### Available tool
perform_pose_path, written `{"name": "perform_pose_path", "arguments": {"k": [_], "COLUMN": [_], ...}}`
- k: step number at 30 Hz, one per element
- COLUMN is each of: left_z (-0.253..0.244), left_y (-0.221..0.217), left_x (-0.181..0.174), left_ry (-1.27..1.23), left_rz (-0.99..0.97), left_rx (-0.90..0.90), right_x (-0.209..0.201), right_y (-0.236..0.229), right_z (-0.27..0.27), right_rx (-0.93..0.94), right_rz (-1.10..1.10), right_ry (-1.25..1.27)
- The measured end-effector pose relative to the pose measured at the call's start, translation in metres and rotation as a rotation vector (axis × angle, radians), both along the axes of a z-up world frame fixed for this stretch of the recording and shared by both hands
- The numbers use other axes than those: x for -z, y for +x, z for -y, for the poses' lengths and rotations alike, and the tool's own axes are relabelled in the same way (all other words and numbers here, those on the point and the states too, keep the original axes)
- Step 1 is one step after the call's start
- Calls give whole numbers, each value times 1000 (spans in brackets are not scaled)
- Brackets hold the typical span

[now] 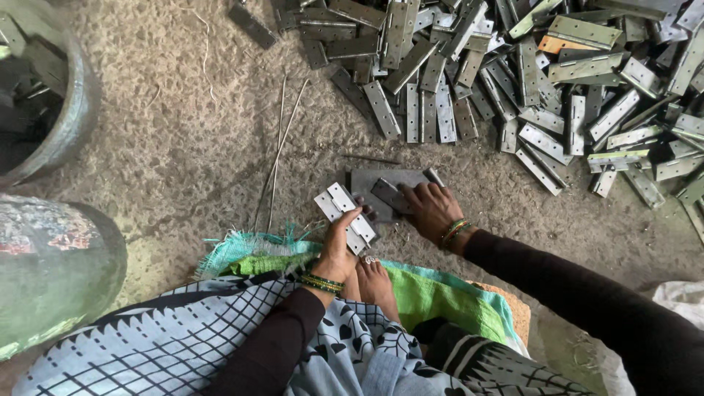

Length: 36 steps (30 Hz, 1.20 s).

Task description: The person assembles metal hinges by placing them on a metal block and striking them with a cylindrical metal rod to secure the components. The person repeatedly picks up hinge parts, aligns them on the block, and uses the rod to press them together.

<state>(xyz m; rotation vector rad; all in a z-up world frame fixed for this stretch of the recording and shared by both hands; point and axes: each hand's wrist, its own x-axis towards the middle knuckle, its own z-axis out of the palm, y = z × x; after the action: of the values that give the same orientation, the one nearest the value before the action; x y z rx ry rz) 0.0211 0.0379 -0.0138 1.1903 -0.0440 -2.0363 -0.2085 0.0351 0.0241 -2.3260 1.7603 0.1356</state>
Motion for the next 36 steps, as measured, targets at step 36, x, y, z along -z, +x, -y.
{"name": "perform_pose_path", "arguments": {"k": [36], "left_z": [-4], "left_y": [-8], "left_x": [-11], "left_ry": [-69], "left_rz": [84], "left_rx": [65], "right_x": [48], "right_y": [-256], "right_z": [12], "right_rx": [402], "right_rz": [-428], "right_ry": [127]}}
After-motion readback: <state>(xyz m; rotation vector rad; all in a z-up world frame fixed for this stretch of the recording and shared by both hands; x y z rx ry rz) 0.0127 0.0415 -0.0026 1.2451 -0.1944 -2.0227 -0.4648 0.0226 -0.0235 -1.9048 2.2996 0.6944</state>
